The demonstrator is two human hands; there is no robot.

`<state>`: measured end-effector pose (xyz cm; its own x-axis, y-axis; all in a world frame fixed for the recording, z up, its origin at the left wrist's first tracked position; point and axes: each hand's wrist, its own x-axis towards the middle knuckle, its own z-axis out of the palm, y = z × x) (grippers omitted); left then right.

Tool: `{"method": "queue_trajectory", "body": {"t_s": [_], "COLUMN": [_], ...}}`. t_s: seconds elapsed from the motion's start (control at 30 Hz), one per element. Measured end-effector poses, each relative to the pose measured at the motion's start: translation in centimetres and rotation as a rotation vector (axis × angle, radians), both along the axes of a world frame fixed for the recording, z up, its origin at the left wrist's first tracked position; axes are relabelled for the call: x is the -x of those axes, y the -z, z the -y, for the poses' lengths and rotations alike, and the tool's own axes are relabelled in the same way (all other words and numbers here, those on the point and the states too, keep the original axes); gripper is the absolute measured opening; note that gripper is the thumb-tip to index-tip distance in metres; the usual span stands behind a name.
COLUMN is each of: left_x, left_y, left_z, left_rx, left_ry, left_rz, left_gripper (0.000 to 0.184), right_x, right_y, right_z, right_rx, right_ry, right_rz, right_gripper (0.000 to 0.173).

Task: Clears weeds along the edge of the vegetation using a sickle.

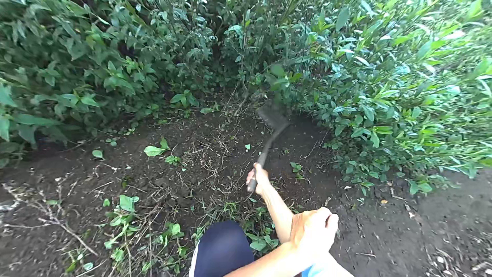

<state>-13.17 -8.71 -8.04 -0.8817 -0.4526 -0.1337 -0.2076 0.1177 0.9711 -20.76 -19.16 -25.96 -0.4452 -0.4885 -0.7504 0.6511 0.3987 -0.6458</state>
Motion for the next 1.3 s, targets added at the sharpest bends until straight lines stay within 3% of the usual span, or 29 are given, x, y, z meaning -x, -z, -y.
{"method": "queue_trajectory", "body": {"t_s": [0.1,0.23,0.33,0.43,0.5,0.57,0.7,0.77,0.87,0.97,1.1,1.3], "left_x": [0.0,-0.1,0.0,0.0,-0.1,0.0,-0.4,-0.4,-0.2,0.0,0.0,-0.4], "left_y": [0.0,0.0,-0.1,0.1,-0.1,-0.2,-0.1,0.1,0.1,0.3,0.1,0.7], "left_z": [0.4,0.7,0.5,0.3,0.1,0.1,0.4,0.3,0.2,0.2,0.6,0.6], "left_rx": [0.001,-0.031,-0.03,-0.007,0.007,0.024,0.014,0.017,0.017,0.028,0.028,0.048], "left_ry": [0.027,0.031,0.051,0.033,0.028,0.027,0.002,-0.027,-0.009,0.001,0.013,-0.032], "left_rz": [0.021,0.015,0.007,0.007,0.027,0.04,0.033,0.0,-0.021,-0.008,0.051,-0.001], "left_gripper": [0.036,0.035,0.035,0.035,0.035,0.036,0.035,0.034,0.034,0.035,0.036,0.034], "right_x": [-1.2,0.4,0.8,0.5,-1.0,-2.4,-1.3,-0.1,0.5,-0.5,-4.0,0.2], "right_y": [1.4,-2.7,-4.4,-3.3,-1.3,-0.2,-3.6,-5.5,-6.9,-5.4,0.1,-4.2], "right_z": [-6.8,-13.1,-11.3,-6.5,-5.7,-7.6,-12.0,-12.0,-9.1,-4.7,-7.3,-8.9], "right_rx": [-0.156,-0.314,-0.195,-0.002,-0.028,-0.145,-0.349,-0.348,-0.137,0.025,-0.162,-0.227], "right_ry": [-0.292,-0.254,0.016,0.196,0.092,-0.153,-0.367,-0.294,0.0,0.185,-0.168,-0.062], "right_rz": [-0.011,-0.068,-0.098,-0.047,-0.033,-0.026,-0.15,-0.239,-0.282,-0.226,-0.081,-0.021], "right_gripper": [0.033,0.027,0.028,0.027,0.026,0.025,0.029,0.031,0.024,0.025,0.025,0.027]}}
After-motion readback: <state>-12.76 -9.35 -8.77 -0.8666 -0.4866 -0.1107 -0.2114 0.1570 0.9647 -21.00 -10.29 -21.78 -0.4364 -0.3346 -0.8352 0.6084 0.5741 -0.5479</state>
